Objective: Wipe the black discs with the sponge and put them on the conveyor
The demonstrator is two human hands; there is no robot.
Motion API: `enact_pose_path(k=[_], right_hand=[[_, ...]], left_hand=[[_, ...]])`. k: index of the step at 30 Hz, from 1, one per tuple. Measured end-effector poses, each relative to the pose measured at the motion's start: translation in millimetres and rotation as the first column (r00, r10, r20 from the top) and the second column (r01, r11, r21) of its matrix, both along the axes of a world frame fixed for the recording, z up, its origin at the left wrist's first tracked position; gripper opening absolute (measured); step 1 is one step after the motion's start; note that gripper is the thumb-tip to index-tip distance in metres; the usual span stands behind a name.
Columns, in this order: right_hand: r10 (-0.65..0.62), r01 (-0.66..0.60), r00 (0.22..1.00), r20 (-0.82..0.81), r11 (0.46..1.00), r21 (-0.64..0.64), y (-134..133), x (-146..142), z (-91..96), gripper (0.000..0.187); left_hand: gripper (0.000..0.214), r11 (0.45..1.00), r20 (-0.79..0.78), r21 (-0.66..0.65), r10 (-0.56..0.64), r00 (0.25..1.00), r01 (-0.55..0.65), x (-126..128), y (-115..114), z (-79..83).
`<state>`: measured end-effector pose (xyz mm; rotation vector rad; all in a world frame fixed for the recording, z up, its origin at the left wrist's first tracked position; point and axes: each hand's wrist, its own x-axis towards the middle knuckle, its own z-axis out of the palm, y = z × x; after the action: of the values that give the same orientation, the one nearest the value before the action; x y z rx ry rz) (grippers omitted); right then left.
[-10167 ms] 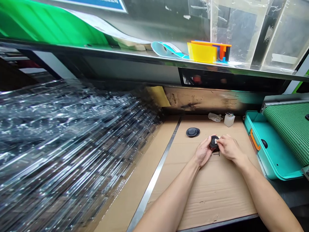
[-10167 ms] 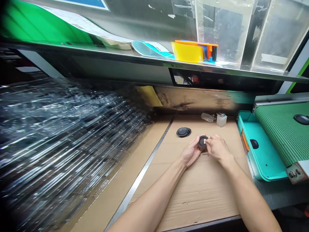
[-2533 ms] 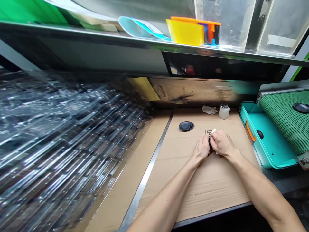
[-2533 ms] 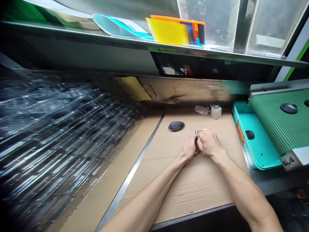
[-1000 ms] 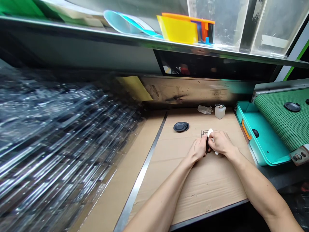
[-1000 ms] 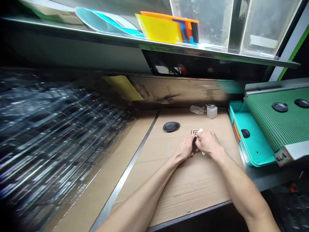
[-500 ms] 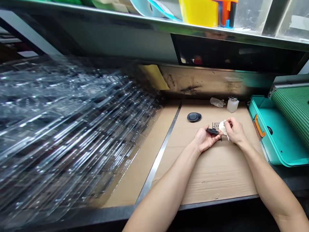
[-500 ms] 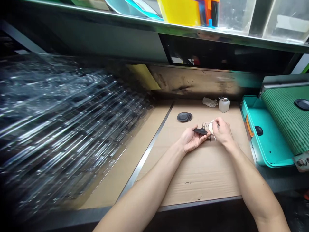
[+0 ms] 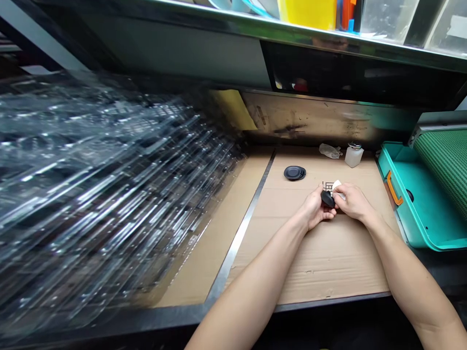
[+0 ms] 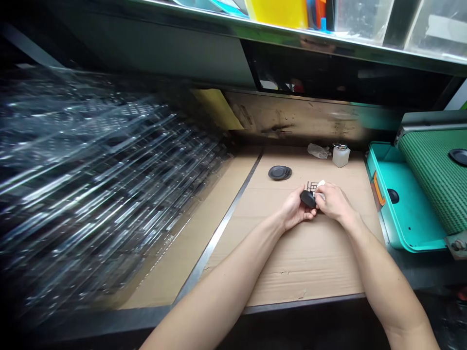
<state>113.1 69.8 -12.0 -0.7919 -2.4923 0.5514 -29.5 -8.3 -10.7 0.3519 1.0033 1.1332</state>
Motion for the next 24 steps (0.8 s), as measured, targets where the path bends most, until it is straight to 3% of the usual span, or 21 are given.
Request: enact_pose_path(k=[6,12,17,24], right_hand=[[-0.013,0.008,0.996,0.084,0.998,0.064,-1.4,-0.4,-1.2,0.015],[-0.031,0.023,0.992,0.12,0.997,0.071,-7.6,-2.8,5.2,0.014],[-0.034,0.021,0.992,0.121,0.994,0.11,-8.6,-4.7,5.3,0.014],[-0.075,0.042,0.972,0.225,0.988,0.149,-11.9,-5.2,5.4,0.016]], left_hand=[[0.067,0.999,-0.278,0.044,0.027,0.96,-0.015,9.6,-2.1,-4.6],[0.077,1.0,-0.608,0.024,0.014,0.793,0.001,13.1,-3.1,-12.1],[0.078,0.999,-0.678,0.007,-0.029,0.734,0.046,13.6,-4.1,-10.9],[0.075,0.999,-0.653,0.028,0.035,0.757,-0.022,14.5,-3.1,-14.1]])
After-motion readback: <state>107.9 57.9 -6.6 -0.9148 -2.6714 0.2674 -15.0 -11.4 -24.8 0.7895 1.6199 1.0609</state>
